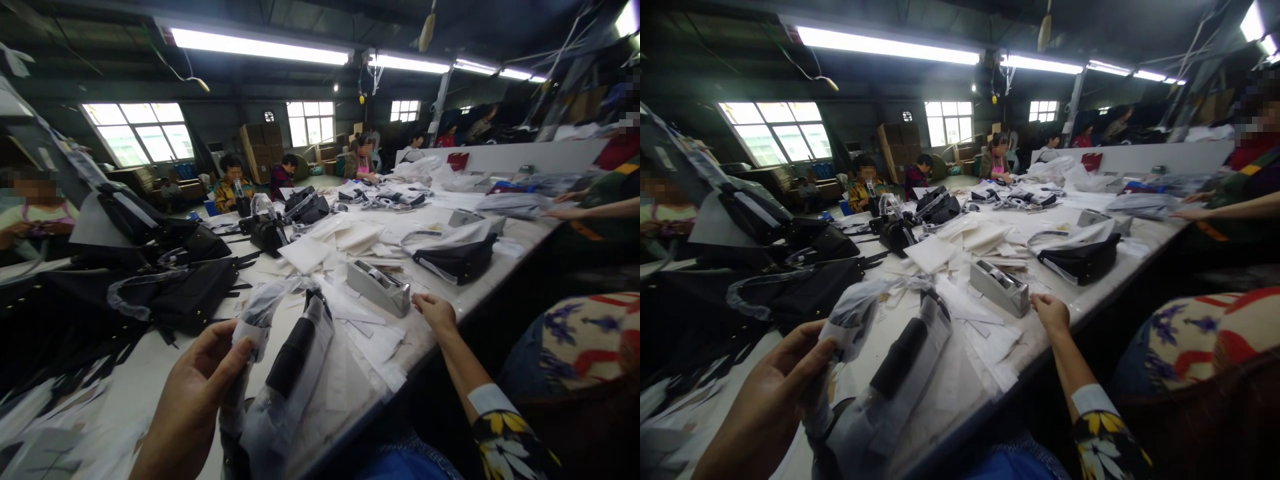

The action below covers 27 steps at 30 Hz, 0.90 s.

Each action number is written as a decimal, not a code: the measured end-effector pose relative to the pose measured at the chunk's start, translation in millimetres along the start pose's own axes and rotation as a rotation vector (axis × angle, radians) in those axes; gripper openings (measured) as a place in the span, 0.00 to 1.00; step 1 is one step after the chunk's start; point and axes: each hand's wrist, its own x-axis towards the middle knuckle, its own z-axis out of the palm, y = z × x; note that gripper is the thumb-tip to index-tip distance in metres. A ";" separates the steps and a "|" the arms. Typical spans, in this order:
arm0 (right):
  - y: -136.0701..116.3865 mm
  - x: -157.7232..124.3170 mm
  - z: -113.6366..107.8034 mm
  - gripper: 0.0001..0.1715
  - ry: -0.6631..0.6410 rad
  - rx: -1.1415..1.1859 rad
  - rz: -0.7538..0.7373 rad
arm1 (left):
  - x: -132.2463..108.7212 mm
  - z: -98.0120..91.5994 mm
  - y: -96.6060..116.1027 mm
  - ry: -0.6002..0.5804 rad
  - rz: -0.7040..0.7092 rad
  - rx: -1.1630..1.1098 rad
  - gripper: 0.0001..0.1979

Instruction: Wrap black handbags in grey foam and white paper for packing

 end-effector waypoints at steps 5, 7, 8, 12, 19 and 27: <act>-15.9 -29.5 7.0 0.26 -0.012 0.146 0.006 | 4.0 -4.0 -2.4 -0.053 -0.023 -0.028 0.29; -38.7 -52.3 16.5 0.28 -0.103 0.223 -0.014 | 4.4 -3.3 -2.4 -0.071 -0.009 -0.021 0.29; -53.3 -66.7 22.9 0.28 -0.167 0.263 -0.027 | 4.0 -2.1 -2.2 -0.069 0.013 -0.020 0.28; -118.4 -140.3 50.3 0.18 -0.572 0.456 -0.079 | 1.6 4.5 -2.5 -0.045 0.159 -0.031 0.21; -173.7 -237.7 92.1 0.14 -1.032 0.425 -0.188 | 0.7 3.7 -7.3 -0.099 0.355 0.208 0.13; -175.7 -240.7 113.8 0.21 -0.989 0.309 -0.232 | -4.2 4.3 -6.9 0.005 0.482 0.398 0.10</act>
